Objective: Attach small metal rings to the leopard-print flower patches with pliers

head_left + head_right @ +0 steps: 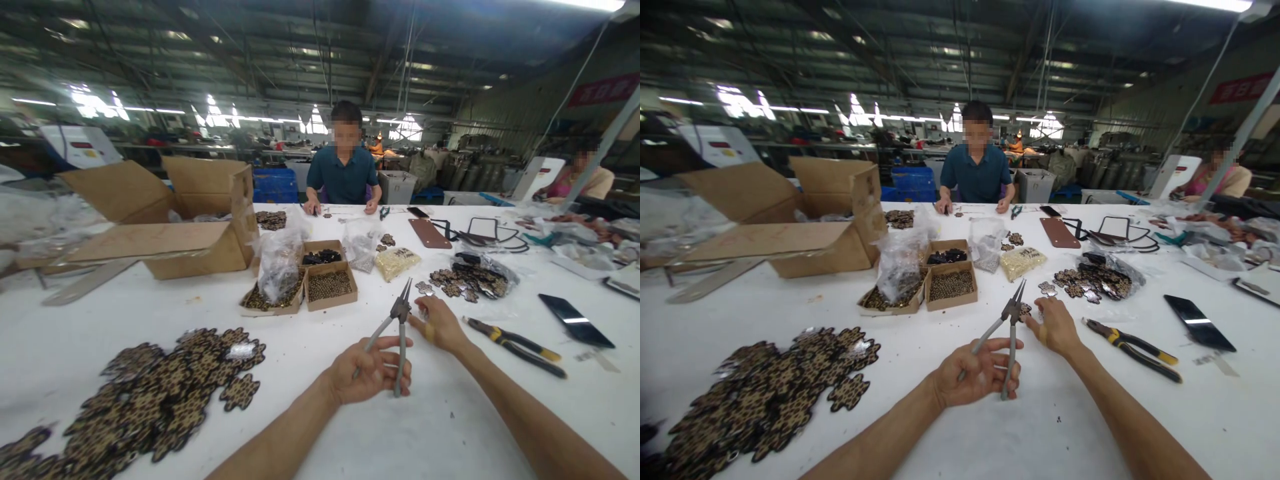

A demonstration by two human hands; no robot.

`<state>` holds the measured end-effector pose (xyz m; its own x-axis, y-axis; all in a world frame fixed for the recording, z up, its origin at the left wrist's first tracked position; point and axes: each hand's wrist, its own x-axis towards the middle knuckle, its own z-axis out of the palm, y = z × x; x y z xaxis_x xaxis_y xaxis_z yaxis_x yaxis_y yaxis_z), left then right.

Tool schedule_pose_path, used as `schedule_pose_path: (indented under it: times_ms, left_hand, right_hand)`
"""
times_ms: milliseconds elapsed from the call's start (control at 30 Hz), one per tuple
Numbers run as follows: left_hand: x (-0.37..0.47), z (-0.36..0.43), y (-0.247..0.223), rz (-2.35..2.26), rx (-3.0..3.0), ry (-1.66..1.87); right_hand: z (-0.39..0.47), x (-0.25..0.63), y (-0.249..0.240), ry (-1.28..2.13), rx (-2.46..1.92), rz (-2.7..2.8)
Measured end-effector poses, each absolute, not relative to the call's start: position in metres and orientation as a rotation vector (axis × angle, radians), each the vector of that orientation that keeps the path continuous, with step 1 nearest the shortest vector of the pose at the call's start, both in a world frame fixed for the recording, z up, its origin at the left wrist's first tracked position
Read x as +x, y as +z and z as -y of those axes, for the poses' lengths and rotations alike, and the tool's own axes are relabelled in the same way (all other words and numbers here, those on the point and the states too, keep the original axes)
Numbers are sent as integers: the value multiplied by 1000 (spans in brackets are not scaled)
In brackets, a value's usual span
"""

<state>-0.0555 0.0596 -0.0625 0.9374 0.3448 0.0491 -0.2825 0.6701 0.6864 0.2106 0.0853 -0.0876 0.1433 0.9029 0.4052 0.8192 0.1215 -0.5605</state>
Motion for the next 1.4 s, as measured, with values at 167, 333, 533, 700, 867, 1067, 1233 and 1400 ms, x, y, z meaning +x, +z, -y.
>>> schedule_pose_path:
  times_ms: [167,333,533,700,867,1067,1233,1400]
  left_hand:
    - [-62,-52,-74,-111,722,366]
    - [-64,-51,-92,-144,693,399]
    - [-64,-50,-101,-158,696,375]
    - [-62,-51,-102,-218,725,399]
    - [-58,-51,-88,-262,739,378]
    - [-55,-56,-70,-214,718,340]
    - [-51,-60,-62,-164,738,344]
    - [-49,-60,-59,-181,762,328]
  right_hand:
    - [-93,181,-90,-45,-1901,1962]
    - [-105,185,-117,6,-1857,2015]
    - [-104,186,-114,21,-1848,1975]
    - [-90,172,-119,51,-1633,1914]
    - [-84,163,-131,-25,-1387,1770]
    - [-94,159,-123,-110,-1314,1642]
    - [-97,159,-117,-115,-1311,1613]
    - [-96,158,-113,-85,-1324,1587]
